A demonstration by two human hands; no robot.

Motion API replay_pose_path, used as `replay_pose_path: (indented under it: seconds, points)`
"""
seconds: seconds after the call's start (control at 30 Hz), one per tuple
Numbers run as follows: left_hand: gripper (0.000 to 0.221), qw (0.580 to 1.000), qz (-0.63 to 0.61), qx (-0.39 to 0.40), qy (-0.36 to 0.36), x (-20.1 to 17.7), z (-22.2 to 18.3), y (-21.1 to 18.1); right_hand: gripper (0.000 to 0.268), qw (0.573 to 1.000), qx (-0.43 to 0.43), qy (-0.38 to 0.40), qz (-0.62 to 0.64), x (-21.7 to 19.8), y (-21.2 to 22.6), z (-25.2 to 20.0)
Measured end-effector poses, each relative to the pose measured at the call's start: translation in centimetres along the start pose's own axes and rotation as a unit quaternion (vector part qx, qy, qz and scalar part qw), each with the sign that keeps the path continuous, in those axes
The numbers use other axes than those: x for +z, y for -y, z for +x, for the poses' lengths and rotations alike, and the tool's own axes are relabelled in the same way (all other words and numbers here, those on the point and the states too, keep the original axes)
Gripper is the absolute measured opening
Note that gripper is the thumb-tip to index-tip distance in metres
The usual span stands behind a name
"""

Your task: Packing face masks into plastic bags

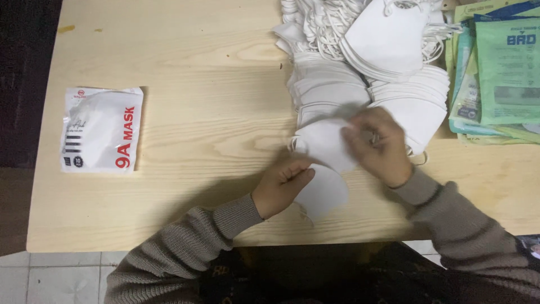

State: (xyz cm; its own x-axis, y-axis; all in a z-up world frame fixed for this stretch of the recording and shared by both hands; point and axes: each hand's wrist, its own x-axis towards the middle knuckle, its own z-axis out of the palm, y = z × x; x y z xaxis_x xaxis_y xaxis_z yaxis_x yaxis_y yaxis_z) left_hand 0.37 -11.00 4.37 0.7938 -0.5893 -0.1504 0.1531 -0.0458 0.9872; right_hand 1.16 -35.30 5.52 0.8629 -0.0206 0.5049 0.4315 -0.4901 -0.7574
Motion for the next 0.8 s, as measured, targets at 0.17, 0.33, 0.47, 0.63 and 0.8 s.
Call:
replay_pose_path:
  seconds: [0.17, 0.33, 0.47, 0.63, 0.8]
  points:
    - [0.024, 0.998, -0.001, -0.032, -0.059, -0.5, -0.9, 0.3, 0.010, 0.998, 0.039, -0.049, 0.031, -3.8, 2.1, -0.5]
    - [0.025, 0.997, -0.053, -0.010, -0.056, 0.0, -1.1, 1.0, 0.015, 0.986, 0.117, 0.110, 0.044, -5.3, 4.1, -1.2]
    - [0.026, 0.994, -0.088, -0.040, -0.047, 0.5, -1.2, 0.2, 0.017, 0.941, 0.168, 0.225, 0.187, -1.8, 3.7, -2.6]
    - [0.030, 0.988, -0.128, -0.083, -0.039, 0.4, -1.9, 0.1, 0.011, 0.924, 0.238, 0.221, 0.200, 0.3, 3.8, -3.2]
    - [0.031, 0.984, -0.153, -0.082, -0.028, 0.6, -2.8, -1.0, 0.010, 0.917, 0.259, 0.221, 0.208, 1.1, 2.3, -3.9]
